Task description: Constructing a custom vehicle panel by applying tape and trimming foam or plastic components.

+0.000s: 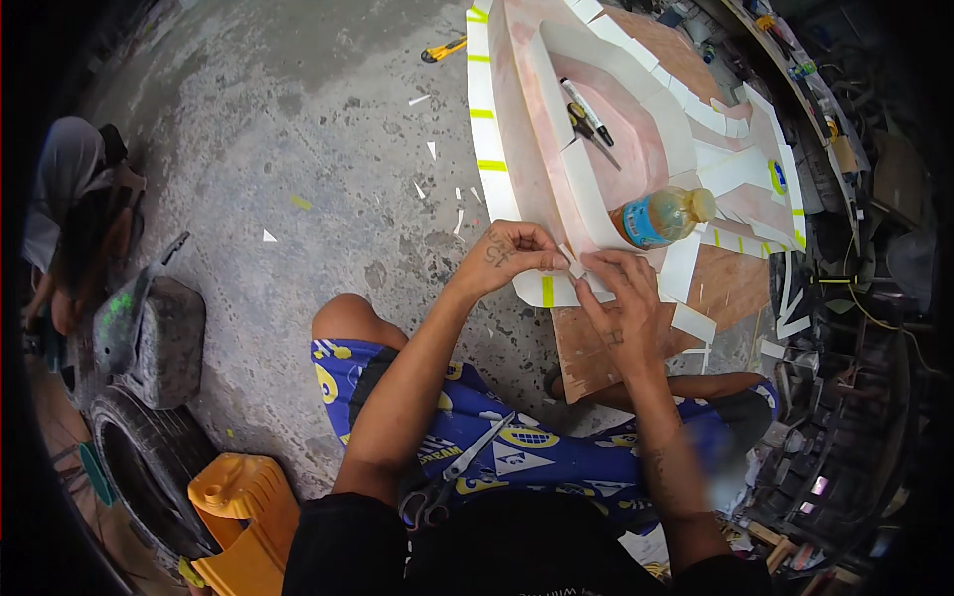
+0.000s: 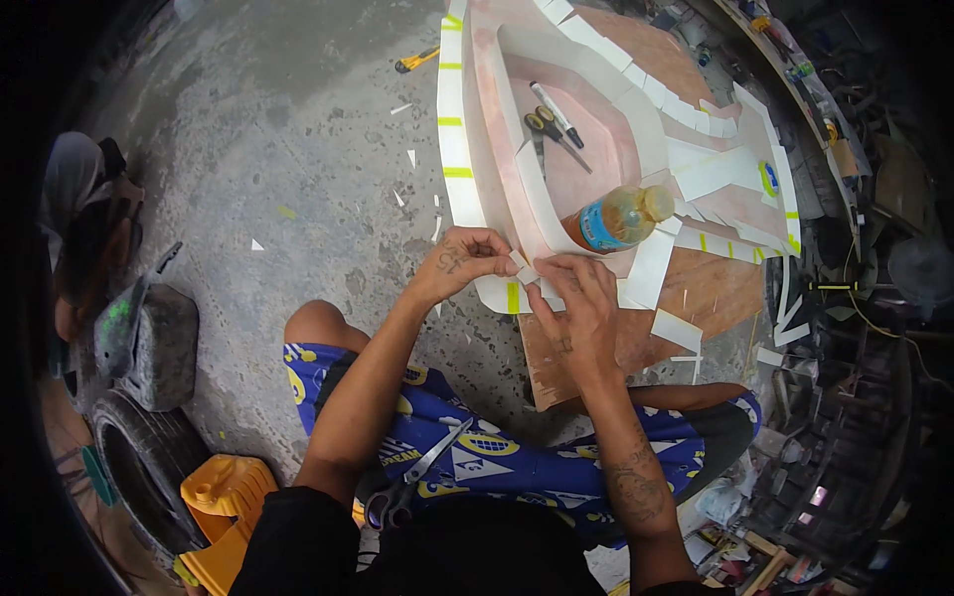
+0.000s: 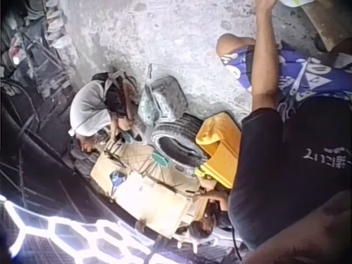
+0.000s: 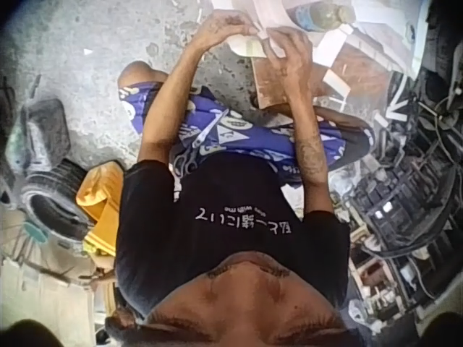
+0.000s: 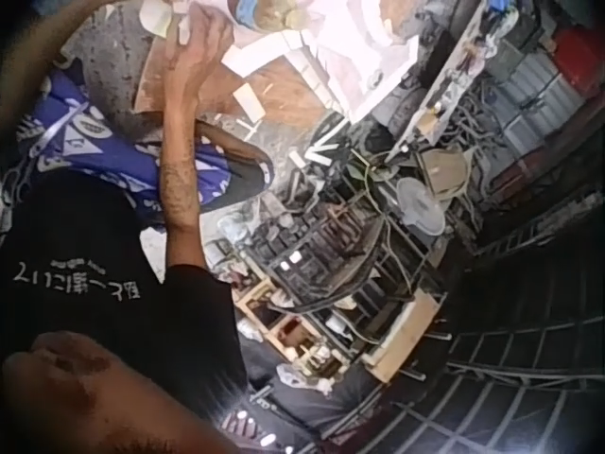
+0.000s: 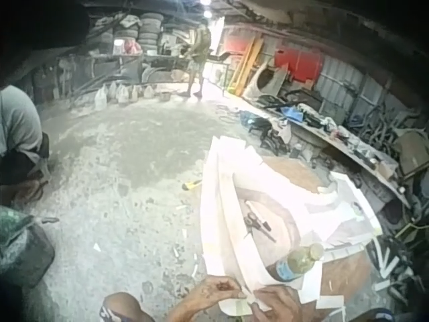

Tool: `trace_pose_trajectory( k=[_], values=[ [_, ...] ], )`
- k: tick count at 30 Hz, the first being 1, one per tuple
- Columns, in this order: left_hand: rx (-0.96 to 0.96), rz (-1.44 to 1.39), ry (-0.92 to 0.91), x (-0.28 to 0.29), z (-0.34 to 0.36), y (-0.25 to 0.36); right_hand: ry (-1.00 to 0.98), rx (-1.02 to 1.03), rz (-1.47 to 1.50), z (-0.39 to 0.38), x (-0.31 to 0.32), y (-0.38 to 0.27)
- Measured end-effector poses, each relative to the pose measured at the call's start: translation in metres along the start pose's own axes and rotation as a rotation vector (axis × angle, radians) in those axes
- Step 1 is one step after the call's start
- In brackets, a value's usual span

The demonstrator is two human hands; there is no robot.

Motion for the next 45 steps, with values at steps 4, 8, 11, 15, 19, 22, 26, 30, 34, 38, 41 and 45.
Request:
trace_pose_trajectory(
  k=[4,8,11,15,19,22,26,30,34,38,41,45],
  values=[
    [-0.014,0.021,-0.061,-0.001,0.007,-0.004,0.058,-0.018,-0.044,-0.001,0.000,0.004],
    [-0.007,0.034,-0.071,-0.002,0.008,-0.004,0.063,-0.013,-0.057,-0.003,-0.001,0.006],
    [-0.004,-0.022,-0.057,-0.005,0.008,-0.002,0.091,0.011,-0.057,-0.004,0.000,0.007],
    [-0.024,-0.007,-0.052,-0.004,0.005,0.006,0.137,0.045,-0.066,-0.007,0.003,0.001],
    [-0.031,-0.057,0.024,-0.002,0.005,0.019,0.174,0.018,-0.081,-0.010,0.001,0.005],
    [-0.036,-0.060,0.017,-0.005,0.005,0.016,0.197,0.012,-0.065,-0.011,0.000,0.010],
    [-0.055,-0.068,0.024,-0.002,0.005,0.013,0.199,0.003,-0.032,-0.010,-0.001,0.009],
    [-0.040,-0.044,0.030,-0.002,0.005,0.012,0.191,-0.004,0.007,-0.009,-0.001,0.012],
    [-0.034,0.009,0.019,0.000,0.003,0.012,0.174,-0.021,0.038,-0.009,-0.001,0.014],
    [-0.014,0.031,0.039,0.004,0.001,0.008,0.167,-0.019,0.055,-0.010,-0.002,0.016],
    [-0.001,0.038,0.045,0.004,0.001,0.010,0.159,-0.019,0.062,-0.012,-0.003,0.019],
    [-0.004,0.055,0.066,0.005,-0.001,0.012,0.162,-0.009,0.063,-0.013,-0.004,0.019]
  ],
)
Point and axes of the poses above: each hand's wrist, its own z-axis towards the middle knuckle, its own x-axis out of the back of the hand, y = z × x, the point moved 10 cm from there along z, towards the middle knuckle, and after that the axes turned 15 degrees about -x, right-handed, at the moved point
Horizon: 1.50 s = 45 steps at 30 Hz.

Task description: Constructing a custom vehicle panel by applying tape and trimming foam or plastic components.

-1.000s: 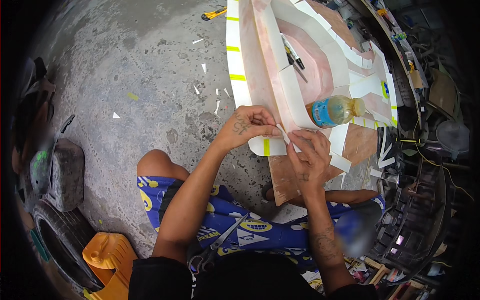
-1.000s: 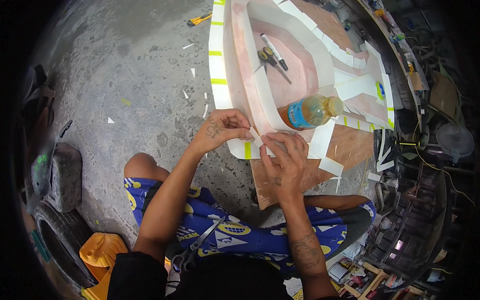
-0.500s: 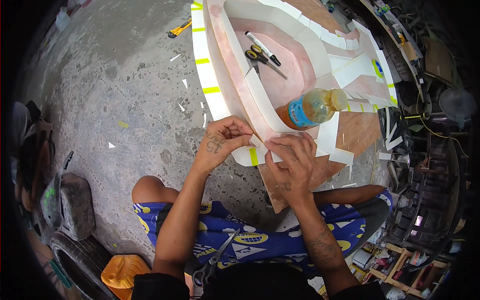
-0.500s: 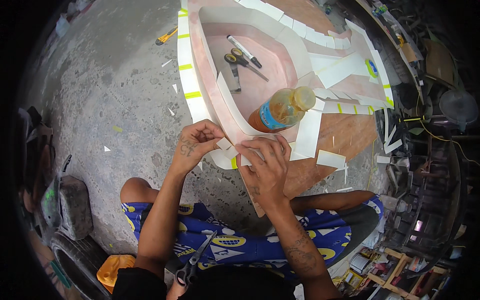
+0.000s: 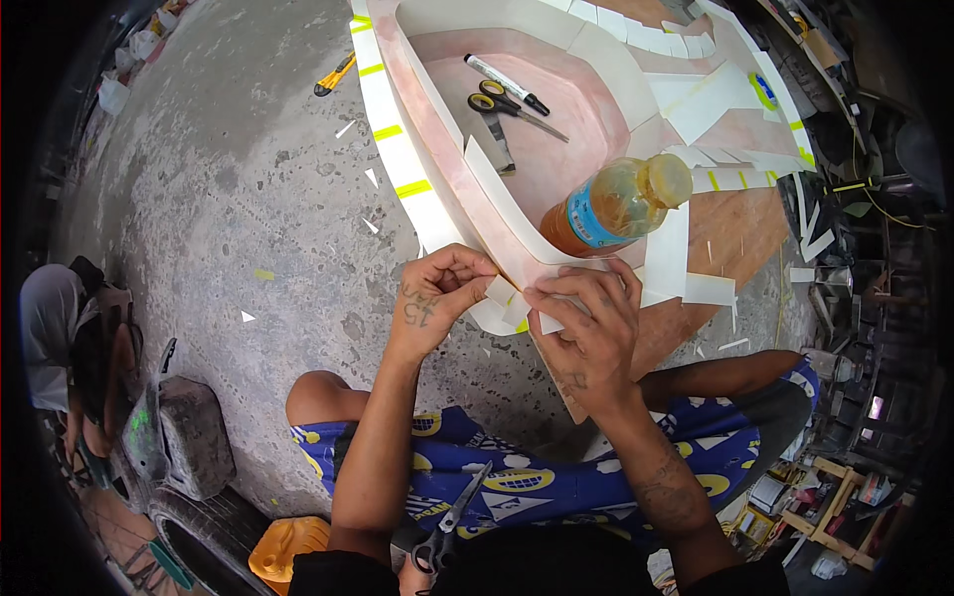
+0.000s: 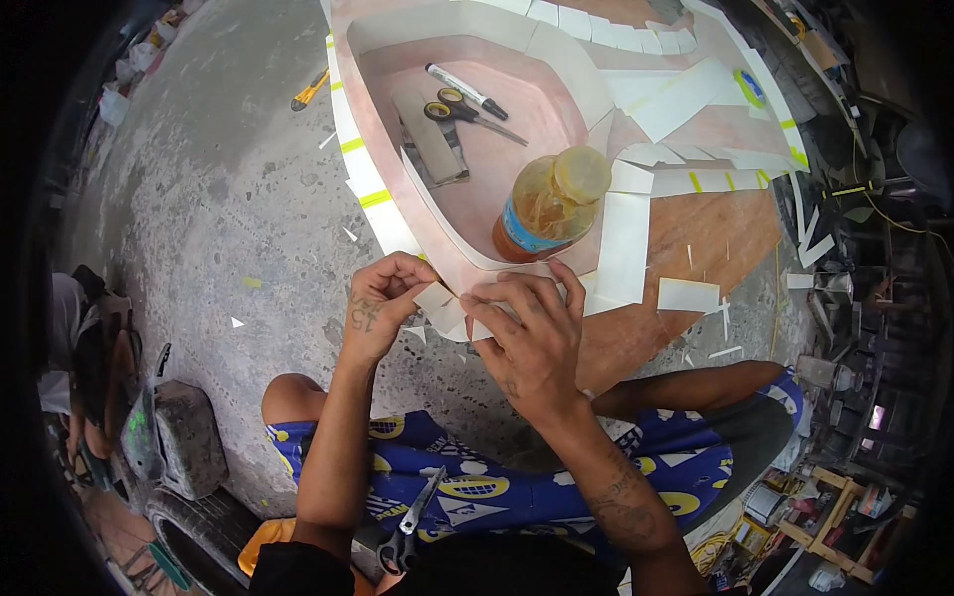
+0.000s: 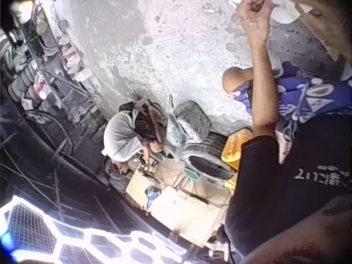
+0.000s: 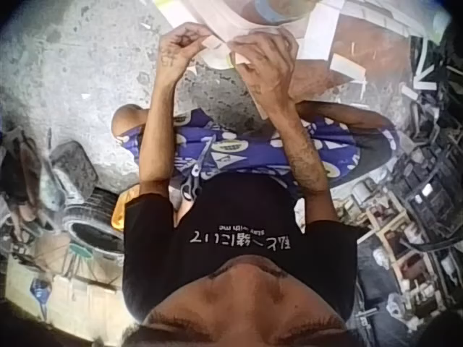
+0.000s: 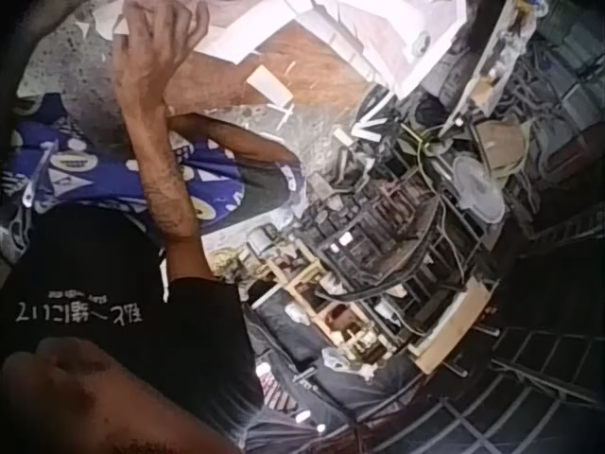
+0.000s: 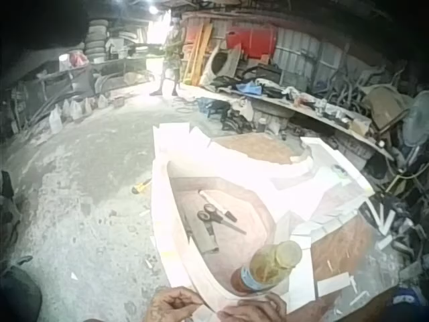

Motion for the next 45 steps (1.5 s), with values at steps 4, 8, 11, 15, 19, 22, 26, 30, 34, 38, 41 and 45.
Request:
trace_pose_trajectory(
  k=[4,8,11,15,19,22,26,30,34,38,41,45],
  values=[
    [-0.037,-0.042,0.002,-0.0020,-0.0011,0.0017,0.024,0.002,0.004,-0.0008,0.0001,-0.0019],
    [-0.052,-0.043,-0.013,-0.0026,-0.0010,0.0009,0.050,-0.005,-0.004,-0.0030,0.0008,-0.0013],
    [-0.046,-0.028,-0.005,-0.0012,-0.0019,0.0002,0.064,-0.009,-0.006,-0.0032,0.0003,-0.0017],
    [-0.053,0.001,0.018,0.0007,-0.0028,0.0008,0.075,-0.017,-0.009,-0.0027,-0.0003,-0.0019],
    [-0.070,-0.008,0.024,-0.0011,-0.0014,0.0052,0.056,-0.013,-0.002,-0.0019,0.0000,-0.0031],
    [-0.062,-0.013,0.029,-0.0005,-0.0009,0.0050,0.037,-0.044,-0.024,-0.0004,-0.0008,-0.0034],
    [-0.077,-0.002,0.028,-0.0011,-0.0006,0.0068,-0.006,-0.036,-0.053,0.0001,-0.0042,-0.0049],
    [-0.062,0.002,0.048,0.0010,-0.0026,0.0054,-0.005,-0.042,-0.040,0.0008,-0.0034,-0.0058],
    [-0.072,0.012,0.051,0.0016,-0.0032,0.0053,0.000,-0.039,-0.038,0.0003,-0.0037,-0.0051],
    [-0.071,0.019,0.053,0.0017,-0.0034,0.0037,0.000,-0.037,-0.033,0.0009,-0.0025,-0.0053],
    [-0.059,0.014,0.057,0.0010,-0.0031,0.0046,0.000,-0.037,-0.028,0.0012,-0.0021,-0.0059],
    [-0.015,0.000,0.074,0.0004,-0.0021,0.0035,-0.007,-0.041,-0.030,0.0017,-0.0017,-0.0075]
  ],
)
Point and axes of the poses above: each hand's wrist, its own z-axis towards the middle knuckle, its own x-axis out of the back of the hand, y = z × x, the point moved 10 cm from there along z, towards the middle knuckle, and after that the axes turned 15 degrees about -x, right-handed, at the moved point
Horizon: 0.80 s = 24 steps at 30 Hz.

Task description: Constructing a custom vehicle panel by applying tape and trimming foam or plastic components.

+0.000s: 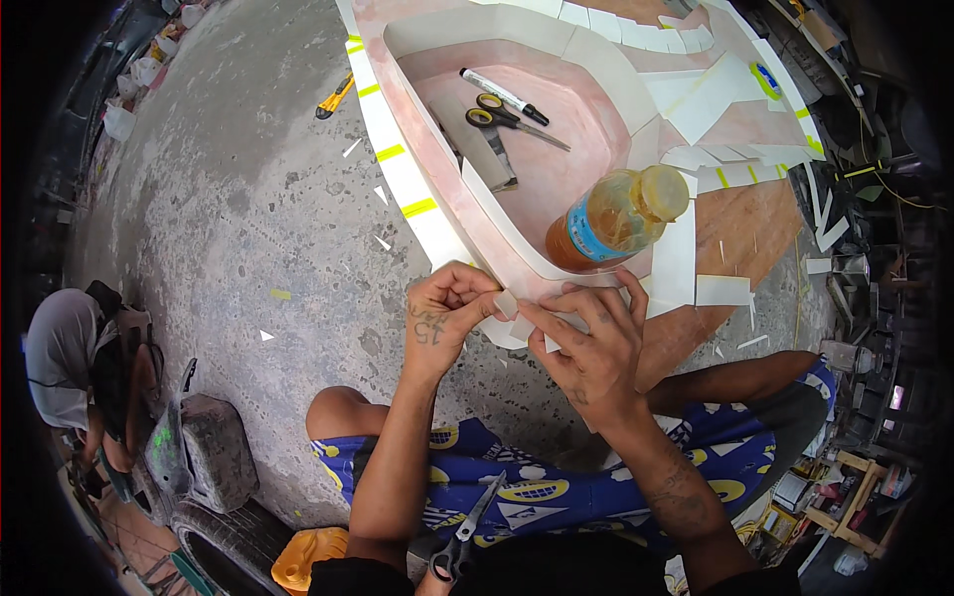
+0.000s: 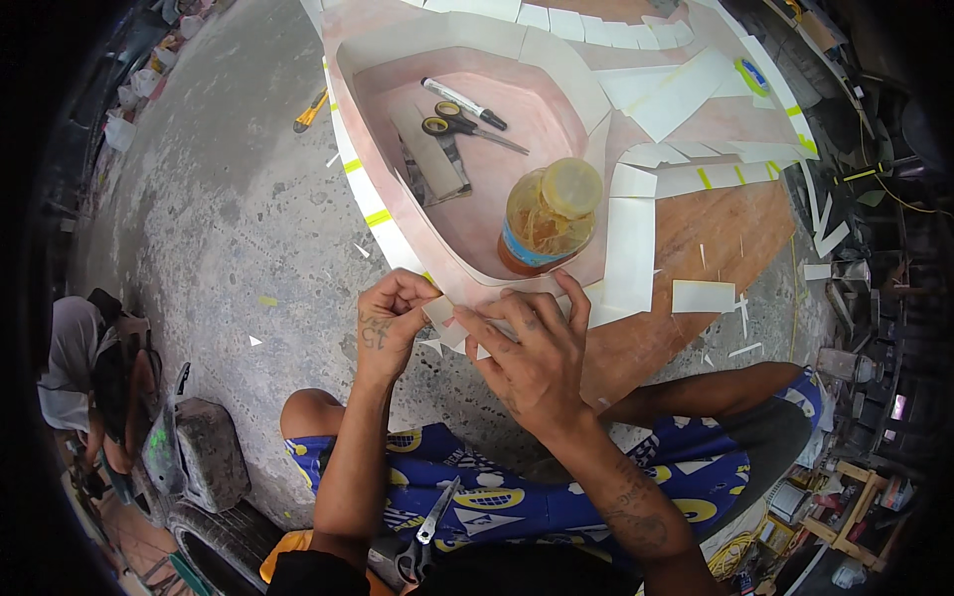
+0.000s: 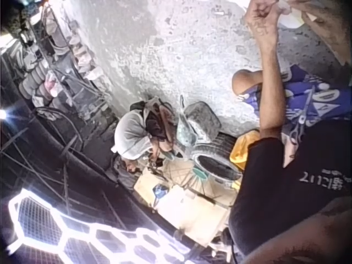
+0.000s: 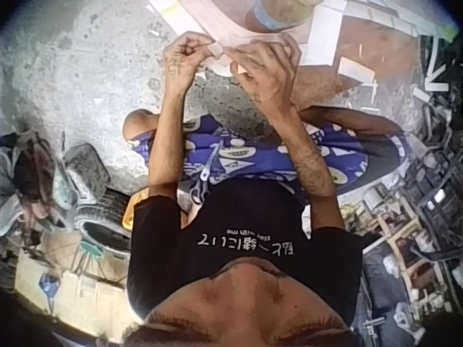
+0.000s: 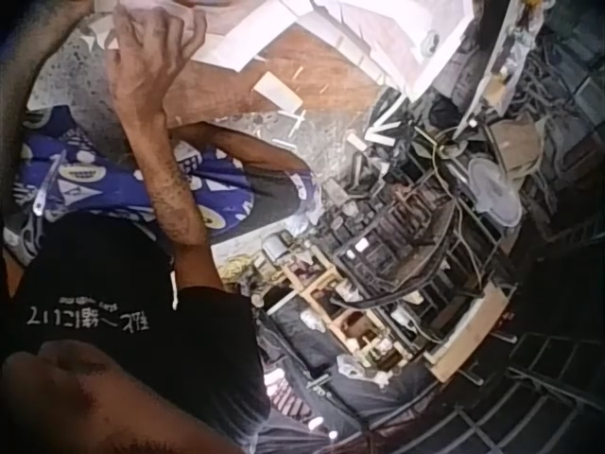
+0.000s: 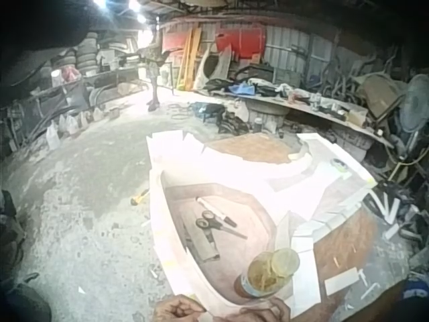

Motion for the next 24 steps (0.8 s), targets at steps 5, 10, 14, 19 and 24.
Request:
trace_pose_trajectory(
  k=[5,10,14,19,24],
  values=[
    [0.046,-0.067,0.014,0.002,0.001,-0.016,-0.009,-0.011,0.005,0.001,0.000,0.002],
    [0.082,-0.177,0.005,-0.003,-0.005,-0.033,-0.010,-0.004,0.013,0.001,0.000,0.000],
    [0.087,-0.120,0.033,-0.007,-0.005,-0.028,-0.002,0.001,0.002,0.001,-0.001,0.002],
    [0.087,-0.127,-0.002,-0.013,-0.004,-0.027,-0.023,-0.014,-0.008,0.003,0.003,0.005],
    [0.065,-0.163,0.005,-0.013,-0.007,-0.029,-0.056,-0.009,0.022,0.003,0.004,0.005]
  ],
)
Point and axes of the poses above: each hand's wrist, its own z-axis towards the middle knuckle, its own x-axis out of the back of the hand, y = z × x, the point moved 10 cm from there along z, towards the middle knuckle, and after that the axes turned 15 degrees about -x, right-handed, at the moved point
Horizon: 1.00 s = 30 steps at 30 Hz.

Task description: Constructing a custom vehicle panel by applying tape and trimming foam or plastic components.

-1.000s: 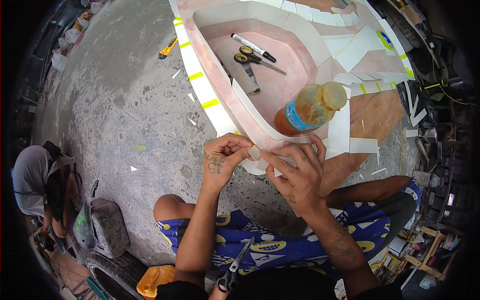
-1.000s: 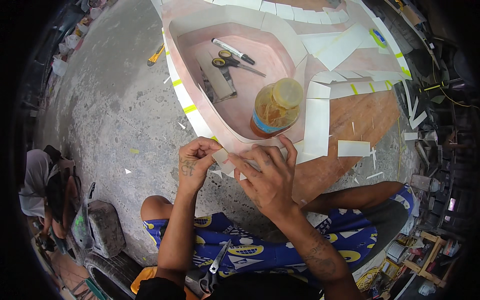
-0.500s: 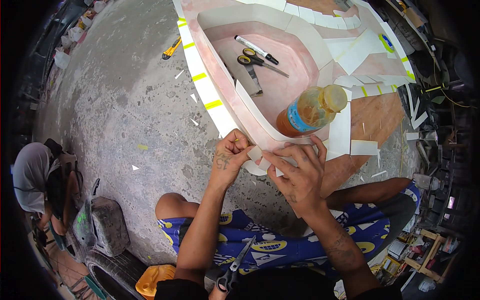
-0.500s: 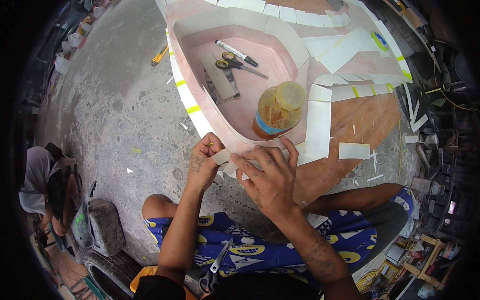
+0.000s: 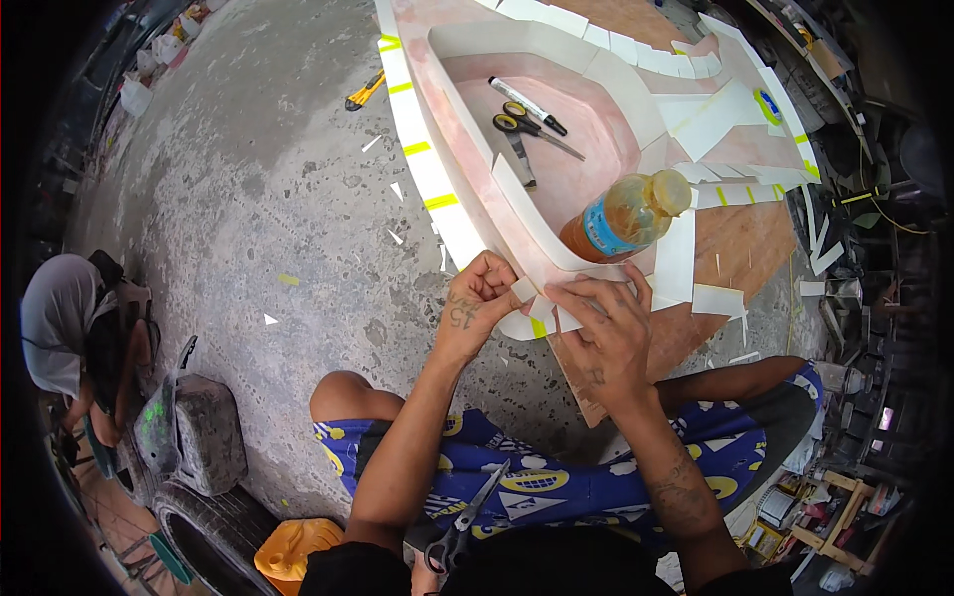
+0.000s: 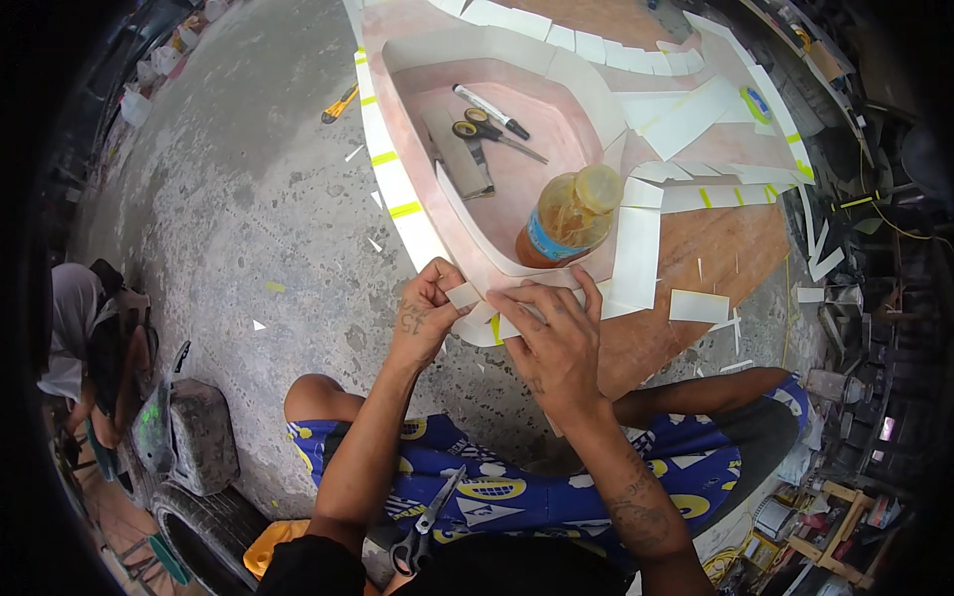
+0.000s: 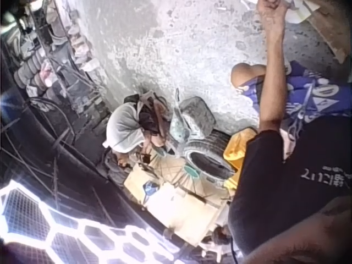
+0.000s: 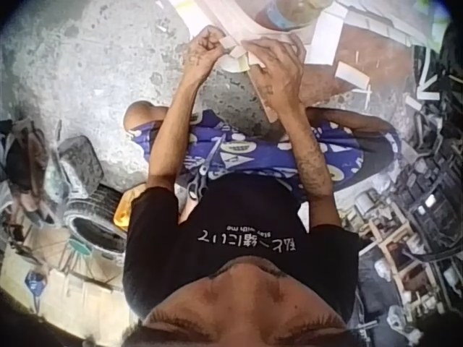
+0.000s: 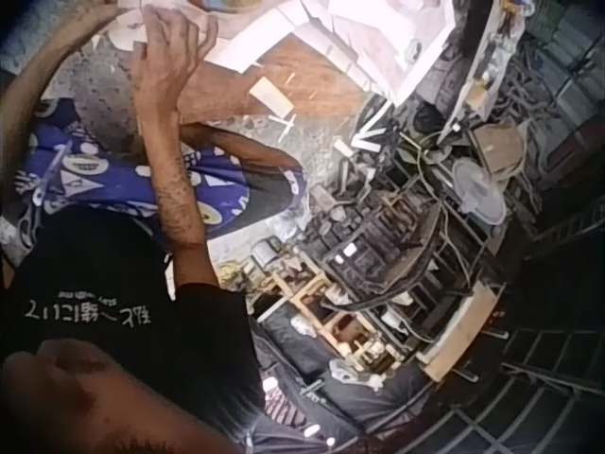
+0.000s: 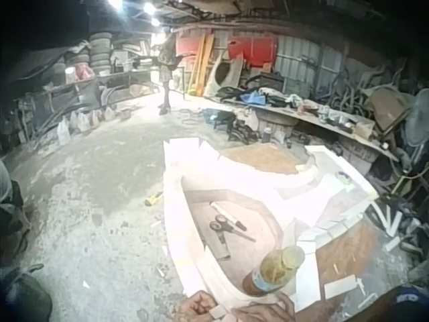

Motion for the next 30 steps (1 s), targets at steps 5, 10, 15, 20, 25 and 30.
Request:
trace_pose_trajectory(
  k=[5,10,15,20,25,30],
  values=[
    [-0.021,-0.001,-0.007,0.002,0.003,-0.002,-0.004,0.037,0.003,0.002,0.001,-0.002],
    [-0.044,-0.052,-0.018,-0.003,0.007,0.004,-0.009,0.041,-0.053,0.004,0.001,0.000],
    [-0.033,-0.058,-0.021,-0.006,0.005,0.005,-0.025,0.064,-0.098,0.004,0.000,0.000],
    [-0.045,-0.055,-0.027,-0.005,0.002,0.005,-0.020,0.054,-0.124,0.005,-0.003,-0.006],
    [-0.014,-0.120,-0.008,-0.006,0.005,0.000,-0.010,0.052,-0.148,0.006,-0.002,-0.007],
    [0.002,-0.156,-0.015,-0.006,0.005,0.000,-0.044,0.065,-0.184,0.007,-0.004,-0.011]
  ],
)
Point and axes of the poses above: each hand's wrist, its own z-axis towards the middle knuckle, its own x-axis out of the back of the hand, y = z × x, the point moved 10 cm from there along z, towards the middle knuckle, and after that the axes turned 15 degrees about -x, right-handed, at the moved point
